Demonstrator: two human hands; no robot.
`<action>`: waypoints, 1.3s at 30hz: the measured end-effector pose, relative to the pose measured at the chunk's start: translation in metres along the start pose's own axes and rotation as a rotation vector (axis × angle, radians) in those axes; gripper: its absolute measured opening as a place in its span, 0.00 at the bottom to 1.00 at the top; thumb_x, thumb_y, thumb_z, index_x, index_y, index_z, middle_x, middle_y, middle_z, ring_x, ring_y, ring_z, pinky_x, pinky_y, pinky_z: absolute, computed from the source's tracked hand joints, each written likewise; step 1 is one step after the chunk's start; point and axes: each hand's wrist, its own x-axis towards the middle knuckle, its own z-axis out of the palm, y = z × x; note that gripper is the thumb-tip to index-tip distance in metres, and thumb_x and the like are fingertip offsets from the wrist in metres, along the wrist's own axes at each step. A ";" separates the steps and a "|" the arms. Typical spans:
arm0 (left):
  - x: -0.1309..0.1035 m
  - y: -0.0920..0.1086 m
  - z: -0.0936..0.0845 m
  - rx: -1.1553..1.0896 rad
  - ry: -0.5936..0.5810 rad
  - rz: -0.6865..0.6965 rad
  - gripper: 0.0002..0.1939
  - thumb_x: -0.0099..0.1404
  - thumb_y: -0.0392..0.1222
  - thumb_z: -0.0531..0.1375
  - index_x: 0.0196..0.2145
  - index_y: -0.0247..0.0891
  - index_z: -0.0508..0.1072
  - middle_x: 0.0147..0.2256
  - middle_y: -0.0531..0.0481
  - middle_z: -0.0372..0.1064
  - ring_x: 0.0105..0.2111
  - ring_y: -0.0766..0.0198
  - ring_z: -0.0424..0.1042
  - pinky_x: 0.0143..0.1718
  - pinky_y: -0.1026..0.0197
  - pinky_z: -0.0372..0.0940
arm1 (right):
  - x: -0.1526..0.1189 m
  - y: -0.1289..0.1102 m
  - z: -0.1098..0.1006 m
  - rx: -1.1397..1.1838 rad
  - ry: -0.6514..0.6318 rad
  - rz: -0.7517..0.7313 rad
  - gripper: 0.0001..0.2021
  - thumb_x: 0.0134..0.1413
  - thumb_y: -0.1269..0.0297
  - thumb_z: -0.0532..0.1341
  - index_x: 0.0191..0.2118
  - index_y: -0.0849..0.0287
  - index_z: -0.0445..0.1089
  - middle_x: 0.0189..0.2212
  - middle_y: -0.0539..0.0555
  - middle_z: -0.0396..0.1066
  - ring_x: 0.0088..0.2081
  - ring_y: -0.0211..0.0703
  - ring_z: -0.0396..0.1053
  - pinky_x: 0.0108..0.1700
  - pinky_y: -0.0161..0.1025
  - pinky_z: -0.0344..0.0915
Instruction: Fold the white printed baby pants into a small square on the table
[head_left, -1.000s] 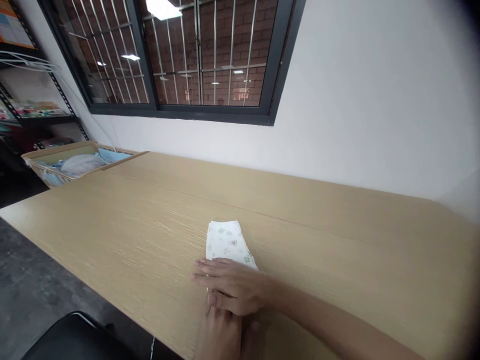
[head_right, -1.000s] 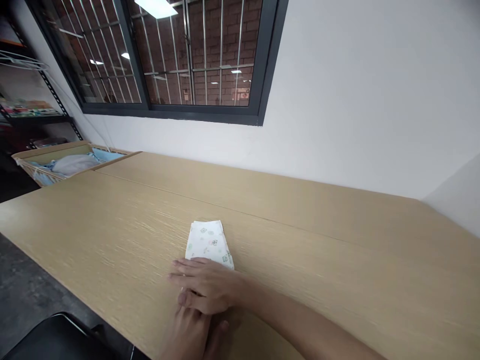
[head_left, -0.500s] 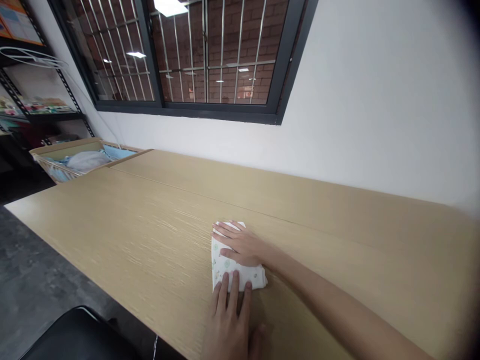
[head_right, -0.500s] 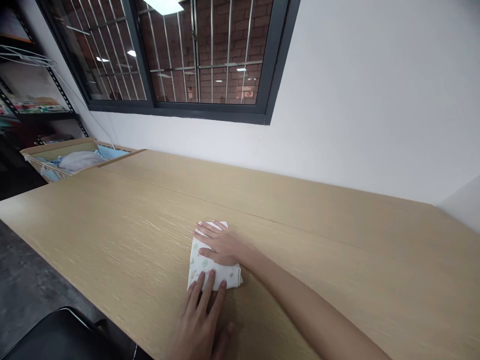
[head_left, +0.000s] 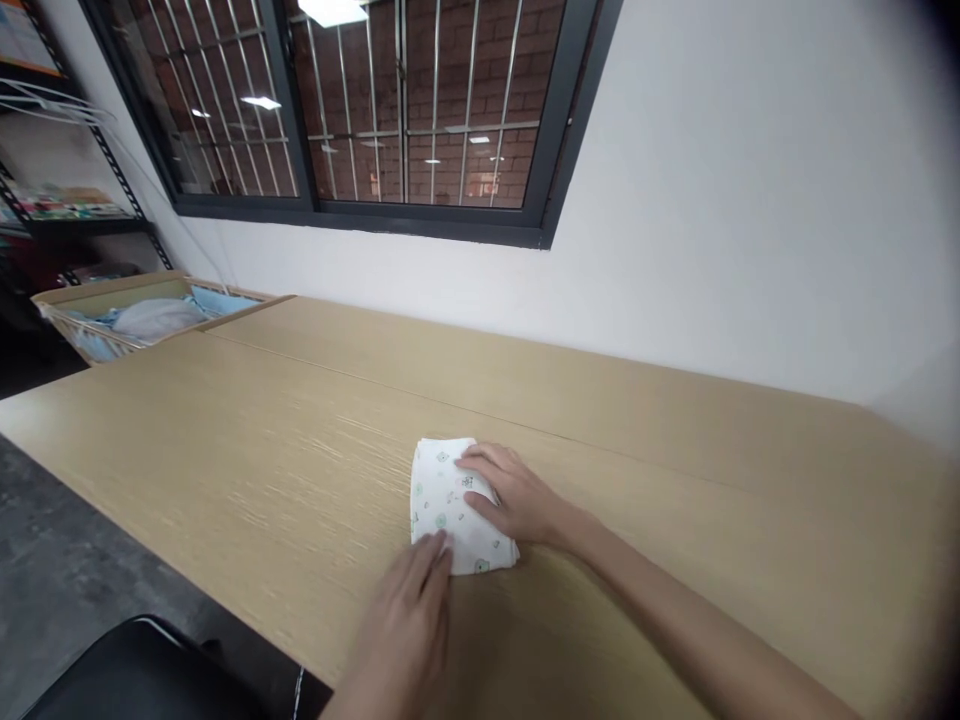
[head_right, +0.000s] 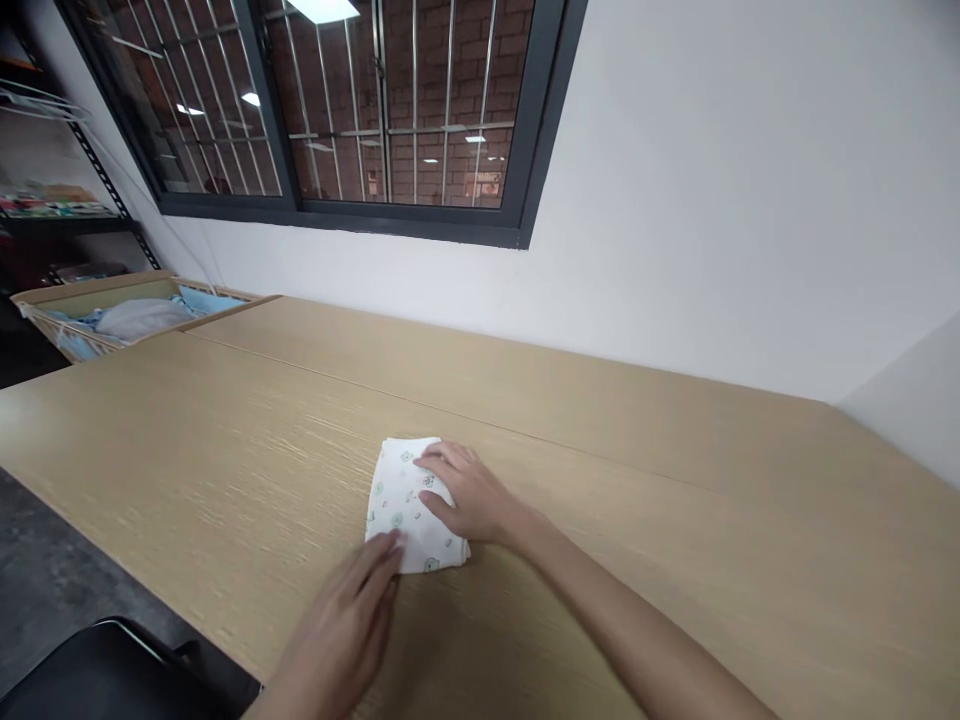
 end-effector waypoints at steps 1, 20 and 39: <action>0.002 -0.006 -0.006 -0.019 -0.021 -0.011 0.20 0.70 0.31 0.51 0.57 0.35 0.68 0.59 0.39 0.69 0.57 0.51 0.71 0.54 0.46 0.73 | -0.008 -0.004 -0.004 0.017 -0.029 0.008 0.21 0.69 0.54 0.55 0.61 0.57 0.68 0.58 0.62 0.69 0.59 0.56 0.64 0.61 0.56 0.61; 0.073 -0.054 -0.050 -0.599 -0.365 -0.392 0.17 0.69 0.54 0.58 0.48 0.41 0.71 0.38 0.49 0.75 0.33 0.60 0.72 0.35 0.60 0.66 | -0.027 -0.009 -0.002 0.216 0.069 0.275 0.19 0.73 0.50 0.46 0.42 0.55 0.69 0.40 0.57 0.76 0.41 0.52 0.72 0.46 0.48 0.68; 0.131 -0.048 0.008 0.132 -0.180 -0.349 0.23 0.68 0.31 0.47 0.59 0.27 0.64 0.61 0.27 0.61 0.64 0.40 0.59 0.60 0.38 0.59 | 0.033 0.014 0.031 -0.008 0.463 0.432 0.19 0.67 0.64 0.50 0.59 0.62 0.62 0.58 0.67 0.66 0.61 0.55 0.63 0.62 0.55 0.61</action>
